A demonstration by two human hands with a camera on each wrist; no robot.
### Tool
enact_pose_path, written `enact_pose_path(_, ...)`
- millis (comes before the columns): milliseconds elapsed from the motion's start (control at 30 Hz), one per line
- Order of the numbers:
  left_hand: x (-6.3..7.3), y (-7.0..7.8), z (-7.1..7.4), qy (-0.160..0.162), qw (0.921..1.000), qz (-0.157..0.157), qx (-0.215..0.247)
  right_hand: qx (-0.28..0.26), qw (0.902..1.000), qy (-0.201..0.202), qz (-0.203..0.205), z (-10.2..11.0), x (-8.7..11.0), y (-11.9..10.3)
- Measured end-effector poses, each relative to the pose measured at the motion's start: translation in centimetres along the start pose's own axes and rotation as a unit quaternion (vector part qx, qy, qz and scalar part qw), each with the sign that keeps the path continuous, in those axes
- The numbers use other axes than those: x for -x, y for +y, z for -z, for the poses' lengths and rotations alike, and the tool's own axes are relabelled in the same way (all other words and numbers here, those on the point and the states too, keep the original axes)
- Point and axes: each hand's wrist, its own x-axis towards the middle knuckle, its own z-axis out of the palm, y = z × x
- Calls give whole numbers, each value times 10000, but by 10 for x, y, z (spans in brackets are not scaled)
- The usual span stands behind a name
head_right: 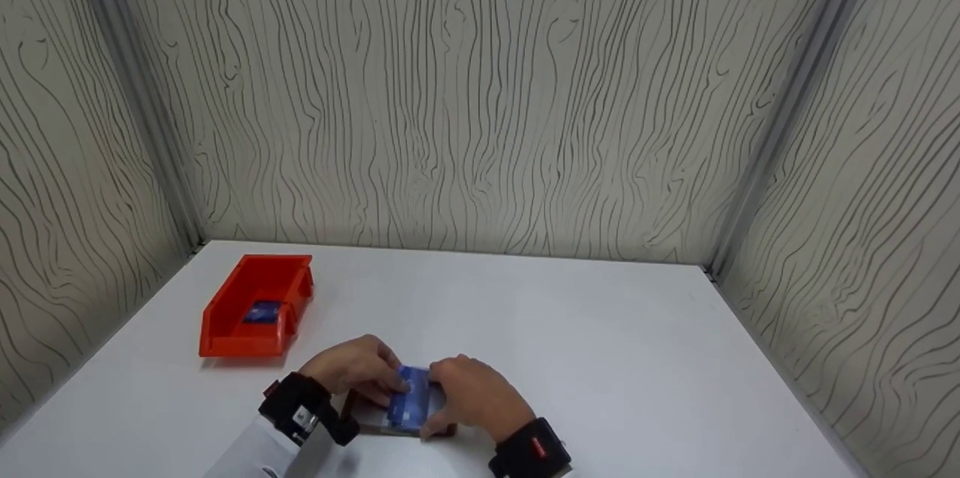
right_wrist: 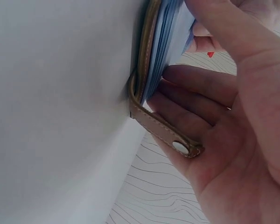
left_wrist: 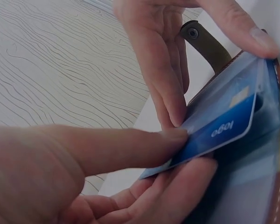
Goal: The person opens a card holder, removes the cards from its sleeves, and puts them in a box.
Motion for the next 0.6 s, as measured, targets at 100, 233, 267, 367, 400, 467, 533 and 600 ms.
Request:
enact_pose_path(100, -1, 0, 1, -52, 10000, 63, 52, -14, 10000, -22, -44, 0, -1, 0)
enact_pose_path(233, -3, -2, 2, -100, 9999, 56, 75, -41, 9999, -57, -132, 0, 0, -1)
enact_pose_path(267, -3, -2, 3, -101, 9999, 52, 70, -39, 9999, -53, -133, 0, 0, -1)
enact_pose_path(367, -2, -3, 3, -77, 10000, 9, 28, -26, 10000, -1, -63, 0, 1, -1)
enact_pose_path(400, -2, -3, 3, -61, 10000, -9, 6, -27, 10000, 20, -30, 0, 1, -1)
enact_pose_path(467, -1, -3, 4, -36, 10000, -39, -57, -21, 10000, 59, 7, 0, 2, 0)
enact_pose_path(533, -1, -3, 4, -26, 9999, -43, -110, -21, 10000, 64, -2, 0, 2, 0)
enact_pose_path(600, -1, -3, 5, -12, 9999, -32, -161, -51, 10000, 51, -35, 0, 2, 0)
